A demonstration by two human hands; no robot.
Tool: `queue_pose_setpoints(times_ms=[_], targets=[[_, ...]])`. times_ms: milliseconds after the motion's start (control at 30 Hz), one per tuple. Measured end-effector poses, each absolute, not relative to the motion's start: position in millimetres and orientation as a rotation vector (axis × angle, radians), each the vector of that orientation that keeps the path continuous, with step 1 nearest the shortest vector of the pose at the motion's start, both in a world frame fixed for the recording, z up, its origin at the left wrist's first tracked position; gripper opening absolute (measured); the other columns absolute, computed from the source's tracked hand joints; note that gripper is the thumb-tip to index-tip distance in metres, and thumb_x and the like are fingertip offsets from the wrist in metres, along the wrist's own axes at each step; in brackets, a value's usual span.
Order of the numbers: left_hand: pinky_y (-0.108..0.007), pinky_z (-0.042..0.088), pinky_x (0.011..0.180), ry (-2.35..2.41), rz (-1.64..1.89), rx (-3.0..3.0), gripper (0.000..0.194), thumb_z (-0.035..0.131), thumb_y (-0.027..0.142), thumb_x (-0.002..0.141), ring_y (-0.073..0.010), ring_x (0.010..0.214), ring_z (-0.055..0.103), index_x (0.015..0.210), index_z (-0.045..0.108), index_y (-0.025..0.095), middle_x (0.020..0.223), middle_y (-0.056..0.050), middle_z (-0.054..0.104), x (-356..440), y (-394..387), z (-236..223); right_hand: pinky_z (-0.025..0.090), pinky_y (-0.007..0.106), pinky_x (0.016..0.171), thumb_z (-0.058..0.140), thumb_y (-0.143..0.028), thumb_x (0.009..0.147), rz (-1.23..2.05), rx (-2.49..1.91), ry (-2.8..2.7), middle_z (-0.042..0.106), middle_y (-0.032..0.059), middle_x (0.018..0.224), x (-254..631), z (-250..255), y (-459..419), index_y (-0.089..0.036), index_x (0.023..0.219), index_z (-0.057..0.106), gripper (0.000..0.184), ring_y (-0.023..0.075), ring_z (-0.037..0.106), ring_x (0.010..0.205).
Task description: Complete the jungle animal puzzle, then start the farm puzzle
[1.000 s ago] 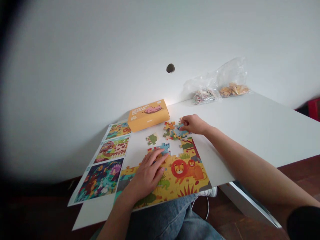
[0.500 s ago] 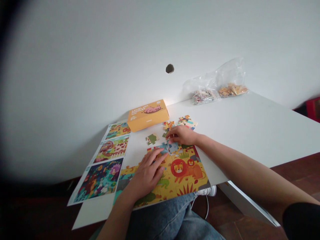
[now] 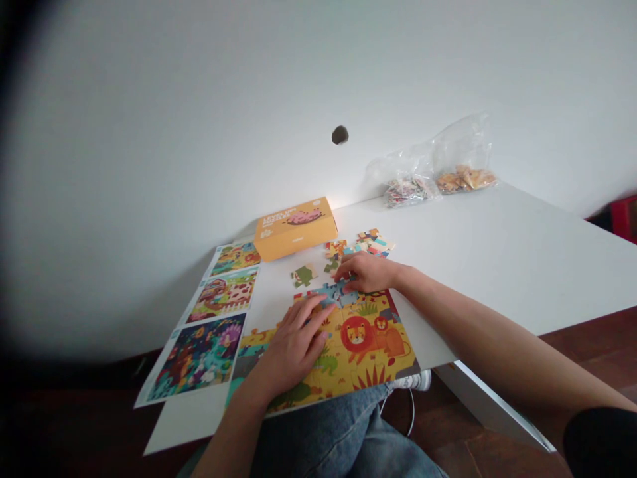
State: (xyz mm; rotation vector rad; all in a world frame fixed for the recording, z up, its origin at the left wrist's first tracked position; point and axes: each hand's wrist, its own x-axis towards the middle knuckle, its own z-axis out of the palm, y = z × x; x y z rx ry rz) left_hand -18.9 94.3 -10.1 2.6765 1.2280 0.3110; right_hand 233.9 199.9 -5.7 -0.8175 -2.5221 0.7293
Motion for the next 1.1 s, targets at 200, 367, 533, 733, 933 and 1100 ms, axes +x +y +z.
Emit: queue_pose_setpoints(times_ms=[200, 367, 533, 733, 933, 1100], targets=[[-0.051, 0.033, 0.117, 1.233, 0.321, 2.684, 0.044, 0.042, 0.025, 0.097, -0.0259, 0.138, 0.038, 0.141, 0.047, 0.024, 0.150, -0.008, 0.042, -19, 94, -11, 0.048, 0.028, 0.076, 0.070, -0.023, 0.083, 0.670, -0.812, -2.556, 0.065, 0.0078, 0.092, 232, -7, 199, -0.016, 0.104, 0.073, 0.023, 0.0164, 0.060, 0.080], [-0.051, 0.028, 0.120, 1.216, 0.266, 2.723, 0.048, 0.039, 0.026, 0.099, -0.0256, 0.144, 0.029, 0.147, 0.041, 0.025, 0.156, -0.003, 0.037, -19, 93, -12, 0.048, 0.029, 0.078, 0.068, -0.021, 0.084, 0.663, -0.784, -2.569, 0.064, 0.0077, 0.090, 229, -11, 198, -0.017, 0.104, 0.073, 0.022, 0.0173, 0.059, 0.082], [-0.053, 0.027, 0.120, 1.185, 0.216, 2.747, 0.055, 0.036, 0.027, 0.100, -0.0258, 0.148, 0.023, 0.154, 0.028, 0.029, 0.158, 0.001, 0.036, -19, 93, -13, 0.047, 0.029, 0.076, 0.069, -0.026, 0.084, 0.651, -0.824, -2.567, 0.063, 0.0079, 0.093, 229, -9, 197, -0.017, 0.109, 0.071, 0.026, 0.0173, 0.060, 0.081], [-0.053, 0.025, 0.120, 1.193, 0.176, 2.738, 0.054, 0.034, 0.029, 0.101, -0.0260, 0.148, 0.020, 0.155, 0.026, 0.028, 0.159, 0.004, 0.031, -19, 94, -13, 0.045, 0.031, 0.079, 0.079, -0.035, 0.076, 0.525, -1.074, -2.547, 0.066, 0.0095, 0.105, 239, -6, 203, -0.018, 0.116, 0.066, 0.046, 0.0218, 0.062, 0.089], [-0.052, 0.025, 0.120, 1.188, 0.204, 2.745, 0.053, 0.033, 0.029, 0.101, -0.0250, 0.148, 0.021, 0.154, 0.029, 0.028, 0.159, 0.002, 0.033, -20, 94, -14, 0.043, 0.037, 0.088, 0.081, -0.044, 0.071, 0.439, -1.220, -2.501, 0.065, 0.0122, 0.113, 245, -10, 205, -0.019, 0.120, 0.062, 0.058, 0.0288, 0.061, 0.103], [-0.051, 0.026, 0.120, 1.180, 0.248, 2.746, 0.053, 0.035, 0.028, 0.100, -0.0246, 0.148, 0.023, 0.153, 0.030, 0.028, 0.157, 0.001, 0.036, -18, 94, -16, 0.038, 0.042, 0.094, 0.080, -0.053, 0.071, 0.392, -1.186, -2.553, 0.063, 0.0123, 0.117, 236, -10, 198, -0.021, 0.125, 0.058, 0.066, 0.0310, 0.062, 0.105]])
